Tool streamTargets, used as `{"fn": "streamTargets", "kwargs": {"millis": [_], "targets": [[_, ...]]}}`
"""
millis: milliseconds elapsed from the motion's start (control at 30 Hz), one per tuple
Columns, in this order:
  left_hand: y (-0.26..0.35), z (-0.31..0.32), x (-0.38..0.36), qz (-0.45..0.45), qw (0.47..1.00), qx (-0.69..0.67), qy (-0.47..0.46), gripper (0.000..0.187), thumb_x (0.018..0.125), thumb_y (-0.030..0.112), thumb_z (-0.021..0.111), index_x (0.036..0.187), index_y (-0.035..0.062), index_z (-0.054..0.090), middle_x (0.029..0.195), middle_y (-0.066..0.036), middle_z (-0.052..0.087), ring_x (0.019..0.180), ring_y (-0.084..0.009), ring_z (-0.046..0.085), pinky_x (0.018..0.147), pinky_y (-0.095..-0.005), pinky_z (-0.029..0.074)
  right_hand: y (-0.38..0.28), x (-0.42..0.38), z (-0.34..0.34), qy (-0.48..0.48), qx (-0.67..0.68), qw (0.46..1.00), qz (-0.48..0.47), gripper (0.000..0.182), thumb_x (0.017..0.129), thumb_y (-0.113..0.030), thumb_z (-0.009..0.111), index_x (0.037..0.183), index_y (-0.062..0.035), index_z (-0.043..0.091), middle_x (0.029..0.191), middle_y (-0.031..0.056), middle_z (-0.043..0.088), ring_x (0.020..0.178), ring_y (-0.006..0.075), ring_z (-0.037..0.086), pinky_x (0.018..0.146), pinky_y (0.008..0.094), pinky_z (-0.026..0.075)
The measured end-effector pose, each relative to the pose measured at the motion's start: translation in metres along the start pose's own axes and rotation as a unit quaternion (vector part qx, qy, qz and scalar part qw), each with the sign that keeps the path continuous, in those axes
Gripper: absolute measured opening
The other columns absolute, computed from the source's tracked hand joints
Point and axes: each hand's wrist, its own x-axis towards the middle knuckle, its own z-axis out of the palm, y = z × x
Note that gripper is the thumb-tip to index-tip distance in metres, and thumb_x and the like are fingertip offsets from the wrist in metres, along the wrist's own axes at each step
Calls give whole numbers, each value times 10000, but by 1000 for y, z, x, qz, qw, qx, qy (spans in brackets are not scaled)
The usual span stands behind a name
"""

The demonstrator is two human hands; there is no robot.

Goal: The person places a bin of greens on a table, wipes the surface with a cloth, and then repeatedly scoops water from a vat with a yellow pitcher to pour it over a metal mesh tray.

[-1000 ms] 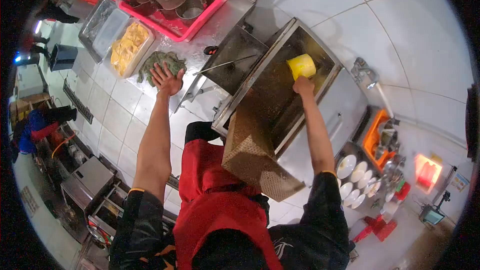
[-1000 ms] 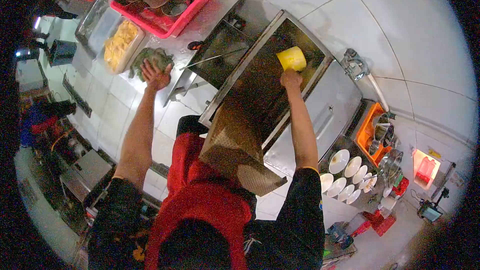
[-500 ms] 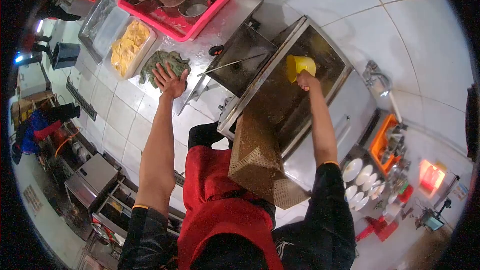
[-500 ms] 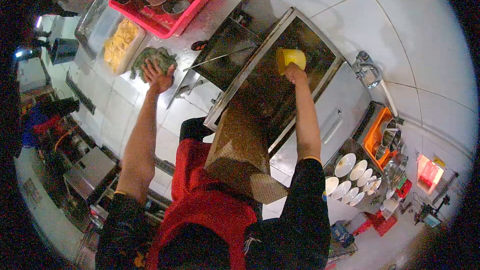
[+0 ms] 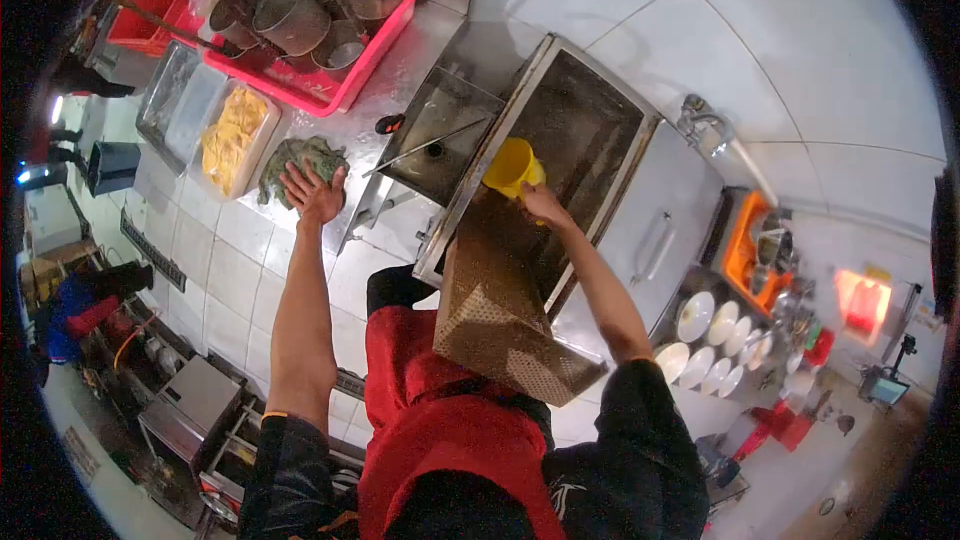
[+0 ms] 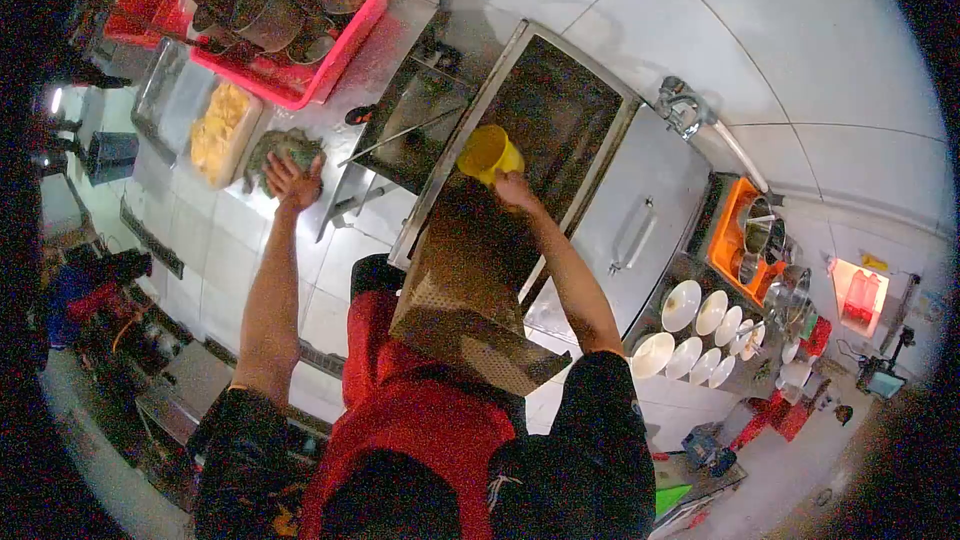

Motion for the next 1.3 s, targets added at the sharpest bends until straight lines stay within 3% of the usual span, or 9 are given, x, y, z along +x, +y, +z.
{"fn": "streamTargets", "kwargs": {"millis": [167,267,333,433,567,933,1233,1267,1300], "targets": [[-3,-4,5,8,1000,-2,11,978,818,742,271,1454,79,-65,1482,-222,-187,1346,-423,-212,1069,-548,-97,-30,-106,-39,-114,276,952,73,394,947,-392,410,971,-13,517,657,-24,490,468,59,381,400,220,319],[-5,0,11,14,999,8,28,971,822,732,286,1456,82,-59,1487,-215,-177,1349,-428,-197,1072,-551,-84,-40,-146,-47,-192,481,855,8,297,930,-339,451,903,-48,503,631,-50,439,462,43,352,395,220,278],[-3,-5,9,16,1000,-4,21,969,822,729,294,1457,85,-55,1489,-211,-173,1351,-429,-190,1074,-551,-78,-64,-175,-51,-59,350,935,-17,254,894,-297,533,875,-44,548,606,-26,469,422,64,396,374,212,297],[-2,1,1,7,1000,-9,18,969,820,731,300,1458,92,-53,1492,-206,-169,1353,-430,-178,1077,-551,-69,-94,-191,-58,-33,110,990,-79,214,859,-237,544,857,-23,534,608,24,491,451,90,435,390,267,324],[-8,14,12,-11,997,55,50,982,808,754,272,1456,105,-79,1490,-203,-179,1354,-417,-192,1079,-543,-76,-149,-190,-37,115,10,972,-207,194,789,-126,533,844,58,508,712,279,573,684,439,582,584,493,442],[-2,1,1,-9,999,33,11,990,799,769,241,1454,103,-88,1487,-194,-200,1353,-408,-205,1083,-536,-78,-149,-130,40,121,-226,946,-198,318,855,-126,503,1046,118,433,844,274,611,742,404,635,650,434,533],[-2,2,3,-2,1000,2,3,991,806,762,244,1450,92,-99,1484,-199,-204,1350,-402,-220,1083,-528,-85,-81,-110,20,262,-262,910,-183,369,845,-166,462,1091,110,457,632,184,546,560,282,594,466,418,459],[0,-1,-1,1,1000,5,13,993,805,763,245,1449,92,-104,1483,-199,-210,1350,-402,-222,1081,-529,-87,-81,-118,3,313,-202,914,-165,371,822,-167,476,1059,117,498,657,193,566,563,294,575,494,414,467],[2,-4,2,-1,1000,6,13,993,805,763,245,1449,92,-104,1483,-199,-210,1350,-402,-222,1081,-529,-87,-85,-118,-21,216,-259,940,-45,332,857,-159,425,1105,62,411,888,294,607,853,437,602,741,512,488]]}}
